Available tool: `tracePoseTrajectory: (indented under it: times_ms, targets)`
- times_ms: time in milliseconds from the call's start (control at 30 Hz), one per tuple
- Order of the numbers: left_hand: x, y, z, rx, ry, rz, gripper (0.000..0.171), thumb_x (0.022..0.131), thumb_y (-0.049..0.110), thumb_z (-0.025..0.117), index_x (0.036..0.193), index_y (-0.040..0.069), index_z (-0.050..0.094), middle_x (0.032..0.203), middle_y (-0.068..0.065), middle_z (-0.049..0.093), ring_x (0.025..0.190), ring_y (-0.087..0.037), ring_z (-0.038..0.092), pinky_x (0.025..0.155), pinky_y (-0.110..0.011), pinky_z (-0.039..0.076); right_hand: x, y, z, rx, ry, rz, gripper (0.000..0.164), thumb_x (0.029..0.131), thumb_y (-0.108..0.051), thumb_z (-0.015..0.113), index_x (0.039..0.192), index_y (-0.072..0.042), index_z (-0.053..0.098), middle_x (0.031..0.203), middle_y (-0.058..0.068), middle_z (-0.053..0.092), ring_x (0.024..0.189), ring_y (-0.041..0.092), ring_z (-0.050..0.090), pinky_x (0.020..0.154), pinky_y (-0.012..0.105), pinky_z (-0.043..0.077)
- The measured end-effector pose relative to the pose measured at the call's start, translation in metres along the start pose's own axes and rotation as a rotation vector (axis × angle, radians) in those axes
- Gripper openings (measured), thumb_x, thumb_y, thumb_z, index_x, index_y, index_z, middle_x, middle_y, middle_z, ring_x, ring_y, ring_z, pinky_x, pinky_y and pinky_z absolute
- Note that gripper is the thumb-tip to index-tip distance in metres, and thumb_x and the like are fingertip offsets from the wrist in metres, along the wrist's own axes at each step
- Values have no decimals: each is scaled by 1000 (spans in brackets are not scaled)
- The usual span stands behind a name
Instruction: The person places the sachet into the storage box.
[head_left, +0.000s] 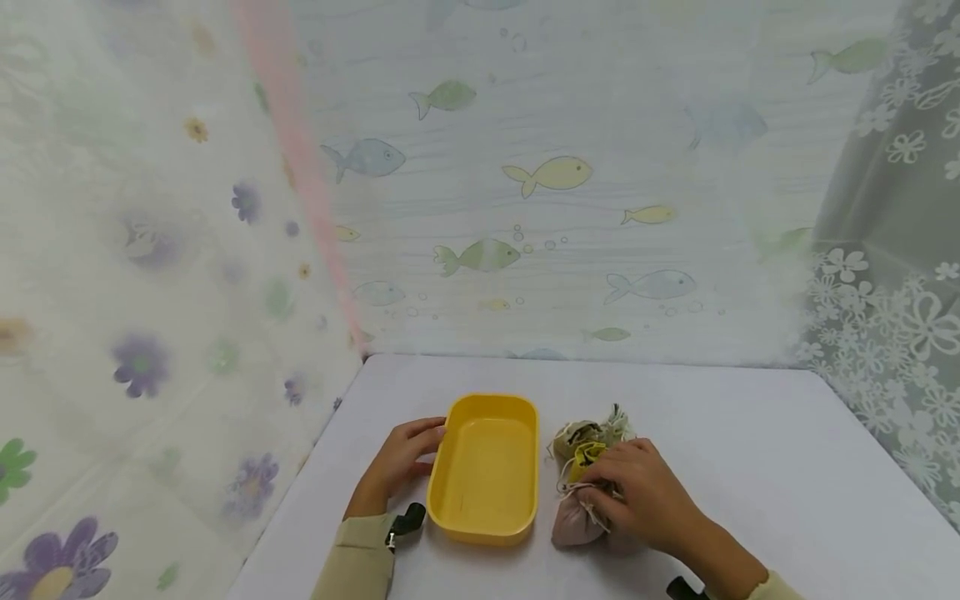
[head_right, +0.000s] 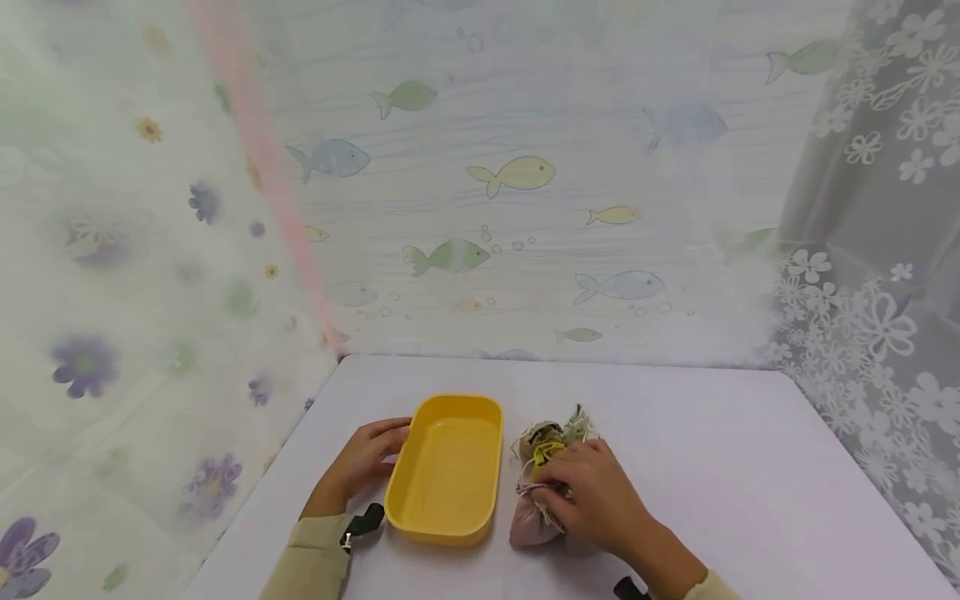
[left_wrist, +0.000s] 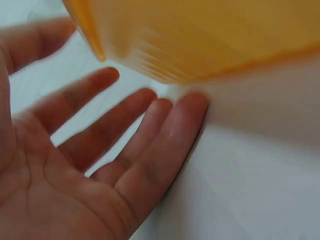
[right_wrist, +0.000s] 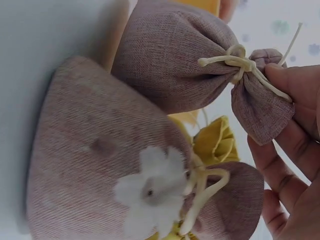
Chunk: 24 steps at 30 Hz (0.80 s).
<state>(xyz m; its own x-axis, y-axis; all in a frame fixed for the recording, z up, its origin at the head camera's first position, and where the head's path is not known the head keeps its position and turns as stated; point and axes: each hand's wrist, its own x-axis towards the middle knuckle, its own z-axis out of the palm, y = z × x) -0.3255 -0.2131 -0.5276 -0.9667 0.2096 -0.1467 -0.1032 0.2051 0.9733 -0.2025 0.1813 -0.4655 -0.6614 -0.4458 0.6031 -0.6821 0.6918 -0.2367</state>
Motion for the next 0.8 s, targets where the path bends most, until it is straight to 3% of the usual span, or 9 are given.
tracePoseTrajectory:
  times_ms: [167,400,800]
  targets:
    - [5,0,0,-16,24,8,61,92,49,75,145,25,61,145,-7,63,116,-24,69,87,-40,64,6,-1,0,17,27,-10,20,84,-30,86,95,-40,73,91,-32,64,87,-7,59,80,29,40]
    - [1,6,0,-9,-44,46,64,92,38,79,151,31,55,153,-8,56,127,-28,63,95,-45,61,22,1,-7,34,82,-46,18,85,-25,86,95,-34,74,86,-29,65,72,-9,54,70,25,39]
    - [0,-1,-2,-63,-100,84,57,94,30,77,147,20,60,156,-8,52,127,-25,63,95,-45,61,43,0,-12,76,78,-10,14,87,-24,84,95,-31,76,83,-28,63,68,-10,51,66,22,39]
